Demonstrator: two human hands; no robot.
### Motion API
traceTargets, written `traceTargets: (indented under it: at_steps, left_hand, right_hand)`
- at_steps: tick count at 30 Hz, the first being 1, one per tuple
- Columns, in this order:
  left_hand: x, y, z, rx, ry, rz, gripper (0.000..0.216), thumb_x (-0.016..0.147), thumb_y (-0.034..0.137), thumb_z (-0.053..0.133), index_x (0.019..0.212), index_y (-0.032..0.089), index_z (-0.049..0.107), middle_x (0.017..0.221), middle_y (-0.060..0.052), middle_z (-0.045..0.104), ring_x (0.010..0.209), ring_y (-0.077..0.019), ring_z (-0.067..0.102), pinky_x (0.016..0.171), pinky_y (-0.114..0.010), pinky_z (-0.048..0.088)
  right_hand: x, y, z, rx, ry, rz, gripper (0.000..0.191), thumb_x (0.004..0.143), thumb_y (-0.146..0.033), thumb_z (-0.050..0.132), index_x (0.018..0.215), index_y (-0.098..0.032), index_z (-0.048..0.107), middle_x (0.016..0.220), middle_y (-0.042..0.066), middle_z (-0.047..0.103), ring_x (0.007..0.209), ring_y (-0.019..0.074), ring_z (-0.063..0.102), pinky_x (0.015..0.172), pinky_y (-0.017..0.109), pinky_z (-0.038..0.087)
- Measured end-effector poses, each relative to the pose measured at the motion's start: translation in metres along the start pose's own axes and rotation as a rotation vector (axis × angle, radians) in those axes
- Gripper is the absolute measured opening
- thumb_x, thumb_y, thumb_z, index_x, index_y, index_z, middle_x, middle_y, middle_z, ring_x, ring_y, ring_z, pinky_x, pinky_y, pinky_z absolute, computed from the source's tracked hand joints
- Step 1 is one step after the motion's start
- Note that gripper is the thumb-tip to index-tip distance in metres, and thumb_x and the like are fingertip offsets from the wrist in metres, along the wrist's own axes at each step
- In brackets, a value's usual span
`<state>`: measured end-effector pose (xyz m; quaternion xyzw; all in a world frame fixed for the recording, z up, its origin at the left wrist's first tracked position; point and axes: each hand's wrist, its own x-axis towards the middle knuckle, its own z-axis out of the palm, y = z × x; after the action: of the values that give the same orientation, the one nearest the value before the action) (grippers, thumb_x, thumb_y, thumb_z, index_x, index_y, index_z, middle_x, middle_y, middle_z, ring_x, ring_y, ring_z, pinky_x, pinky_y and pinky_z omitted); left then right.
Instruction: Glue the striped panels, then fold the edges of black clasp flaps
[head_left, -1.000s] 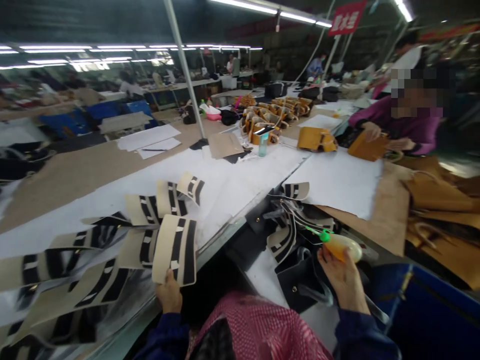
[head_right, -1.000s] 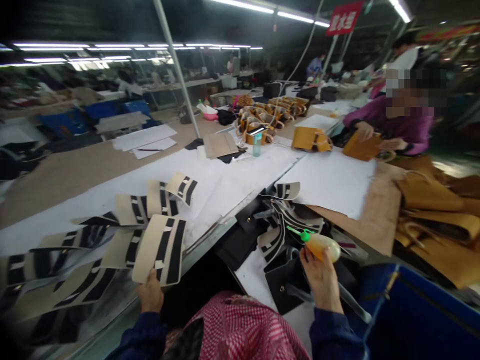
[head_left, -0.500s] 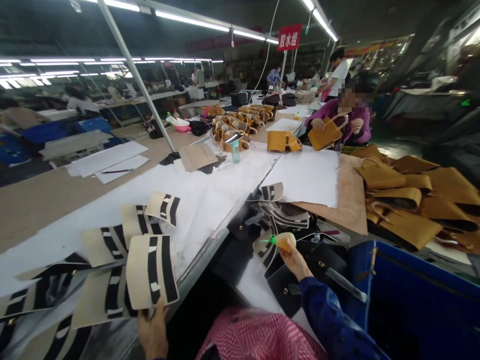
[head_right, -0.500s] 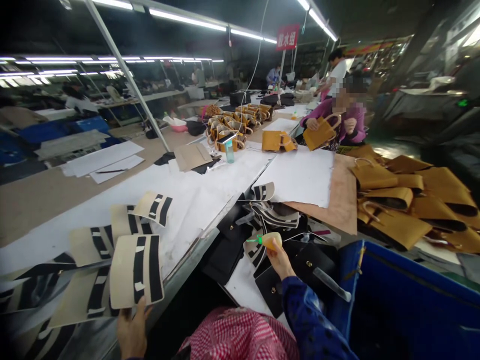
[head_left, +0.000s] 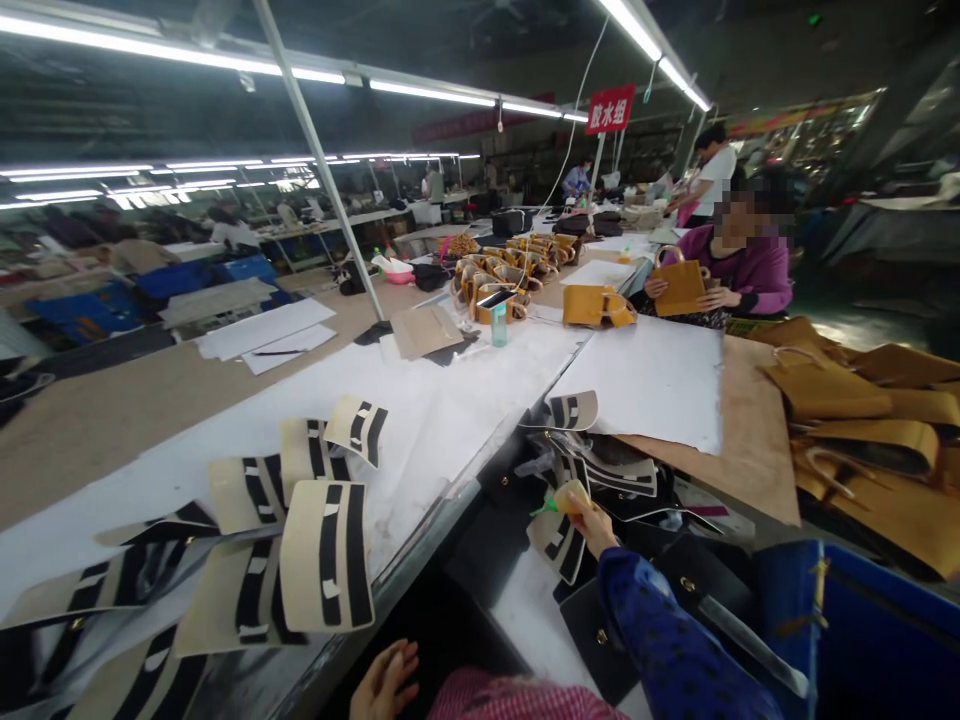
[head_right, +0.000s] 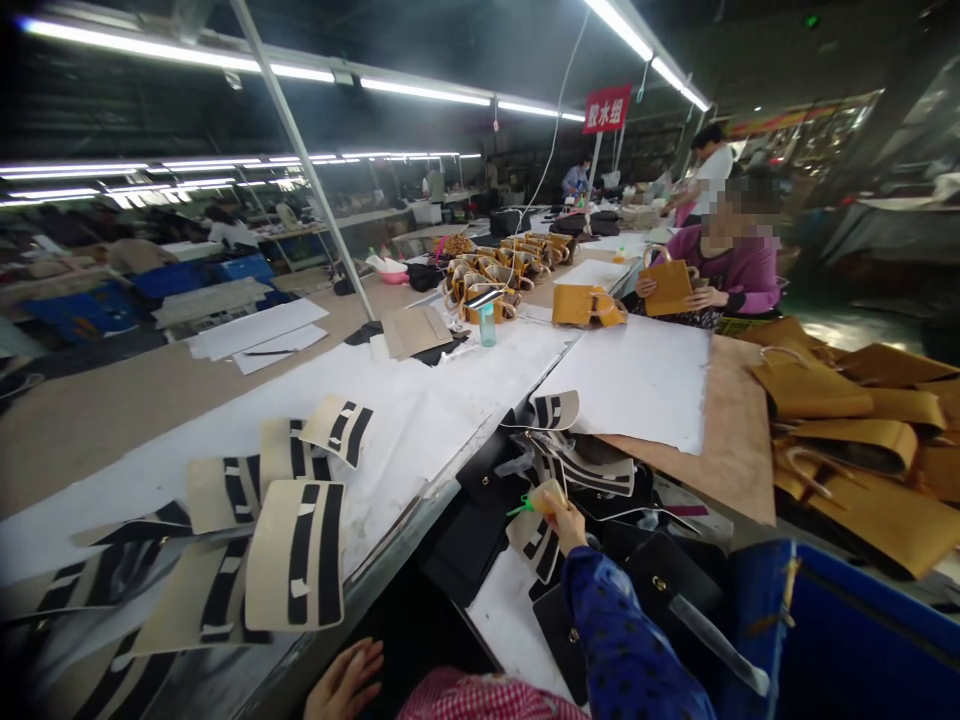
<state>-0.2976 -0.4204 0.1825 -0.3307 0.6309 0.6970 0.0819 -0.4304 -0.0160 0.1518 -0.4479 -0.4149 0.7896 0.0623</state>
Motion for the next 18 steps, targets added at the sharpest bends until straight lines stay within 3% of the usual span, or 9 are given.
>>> traceTargets:
  at_steps: [6, 12, 15, 18]
  left_hand:
    - [-0.011, 0.022, 0.046, 0.031, -0.308, -0.094, 0.075, 0.049, 0.059, 0.089, 0.106, 0.015, 0.069, 0.121, -0.027, 0.069, 0.12, -0.0455, 0.061, 0.094, -0.056, 0.052]
    - [-0.041, 0.066, 0.112, -0.067, -0.587, -0.09, 0.095, 0.056, 0.042, 0.092, 0.139, 0.016, 0.053, 0.154, -0.026, 0.041, 0.139, -0.0405, 0.044, 0.099, -0.048, 0.051]
    - [-0.056, 0.094, 0.14, -0.153, -0.691, -0.028, 0.088, 0.066, 0.037, 0.088, 0.144, 0.026, 0.047, 0.154, -0.017, 0.045, 0.136, -0.0384, 0.048, 0.091, -0.046, 0.056]
    - [-0.064, 0.114, 0.153, -0.23, -0.747, 0.017, 0.08, 0.074, 0.039, 0.081, 0.144, 0.024, 0.046, 0.144, -0.016, 0.057, 0.124, -0.0364, 0.06, 0.086, -0.045, 0.058]
  right_hand:
    - [-0.046, -0.038, -0.005, 0.216, -0.041, 0.049, 0.023, 0.094, -0.029, 0.063, 0.112, -0.015, 0.061, 0.102, 0.004, 0.065, 0.079, 0.0137, 0.065, 0.063, 0.028, 0.057]
    - [-0.124, -0.072, 0.006, 0.394, -0.241, 0.085, 0.022, 0.086, -0.028, 0.072, 0.103, -0.017, 0.065, 0.093, 0.005, 0.07, 0.083, 0.0171, 0.071, 0.054, 0.018, 0.059]
    - [-0.16, -0.083, 0.014, 0.457, -0.334, 0.099, 0.024, 0.085, -0.03, 0.073, 0.106, -0.019, 0.066, 0.097, 0.005, 0.072, 0.089, 0.0177, 0.072, 0.055, 0.016, 0.059]
    - [-0.191, -0.093, 0.017, 0.495, -0.405, 0.114, 0.026, 0.088, -0.034, 0.068, 0.11, -0.02, 0.065, 0.102, 0.007, 0.072, 0.092, 0.0178, 0.072, 0.054, 0.017, 0.06]
